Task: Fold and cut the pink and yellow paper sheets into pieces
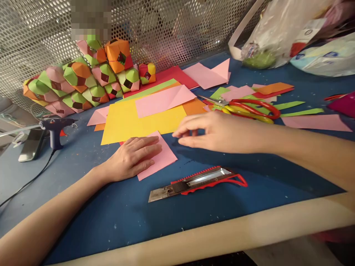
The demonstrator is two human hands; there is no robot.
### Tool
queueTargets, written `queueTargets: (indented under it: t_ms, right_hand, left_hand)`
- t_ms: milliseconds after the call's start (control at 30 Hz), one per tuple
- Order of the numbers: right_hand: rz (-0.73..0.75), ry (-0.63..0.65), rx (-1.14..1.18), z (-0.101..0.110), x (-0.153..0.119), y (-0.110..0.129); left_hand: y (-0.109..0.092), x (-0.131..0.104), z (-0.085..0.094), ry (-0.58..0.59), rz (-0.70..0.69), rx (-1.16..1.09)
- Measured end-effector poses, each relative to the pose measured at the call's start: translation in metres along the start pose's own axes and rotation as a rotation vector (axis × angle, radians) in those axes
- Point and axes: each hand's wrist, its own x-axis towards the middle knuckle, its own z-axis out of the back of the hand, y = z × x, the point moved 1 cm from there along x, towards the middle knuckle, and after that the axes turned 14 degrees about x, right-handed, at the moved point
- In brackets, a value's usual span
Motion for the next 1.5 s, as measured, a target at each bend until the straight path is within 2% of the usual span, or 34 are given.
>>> queueTargets:
  t_ms: [100,233,333,433,633,900,1133,1200,1367,1433,1500]
  right_hand:
    - [-0.081,-0.063,-0.01,-0.011,0.027,-0.01]
    - [0.029,-0.076,-0.111,-0.031,0.05,-0.018]
    - [0.125,-0.043,-0.189,-0.042,0.051,-0.02]
    - [0.202,-0.043,-0.221,-0.049,0.043,-0.021]
    - [0.284,-0.237,-0.062,-0.056,0.033,-0.023]
    - [0.081,-0.396,0.312,-0.049,0.034,-0.031]
    - [-0.023,-0.765,0.647,-0.027,0.041,-0.052]
    - [-0.069,-0.823,0.778,-0.024,0.044,-0.059]
    - [-0.143,-0.787,1.005,-0.025,0.045,-0.057]
    - [-0.232,-0.725,1.128,-0.026,0.043,-0.05]
    - [-0.363,-0.606,1.275,-0.028,0.04,-0.041]
  left_hand:
    - [-0.001,-0.001,0.002,-0.036,0.012,0.021]
    - [-0.001,-0.005,0.005,-0.075,0.134,0.039]
    - [0.001,-0.007,0.005,-0.069,0.252,0.028]
    - [0.002,-0.009,0.003,-0.068,0.28,0.024]
    - [0.002,-0.009,0.001,-0.091,0.264,0.01]
    - [0.002,-0.01,0.001,-0.096,0.258,0.019]
    - [0.004,-0.009,0.002,-0.065,0.233,0.015]
    - [0.004,-0.009,0.002,-0.052,0.231,0.005]
    - [0.004,-0.008,0.002,-0.068,0.223,-0.002]
    - [0.004,-0.008,0.002,-0.076,0.228,-0.02]
    - [0.003,-0.007,0.001,-0.082,0.25,-0.042]
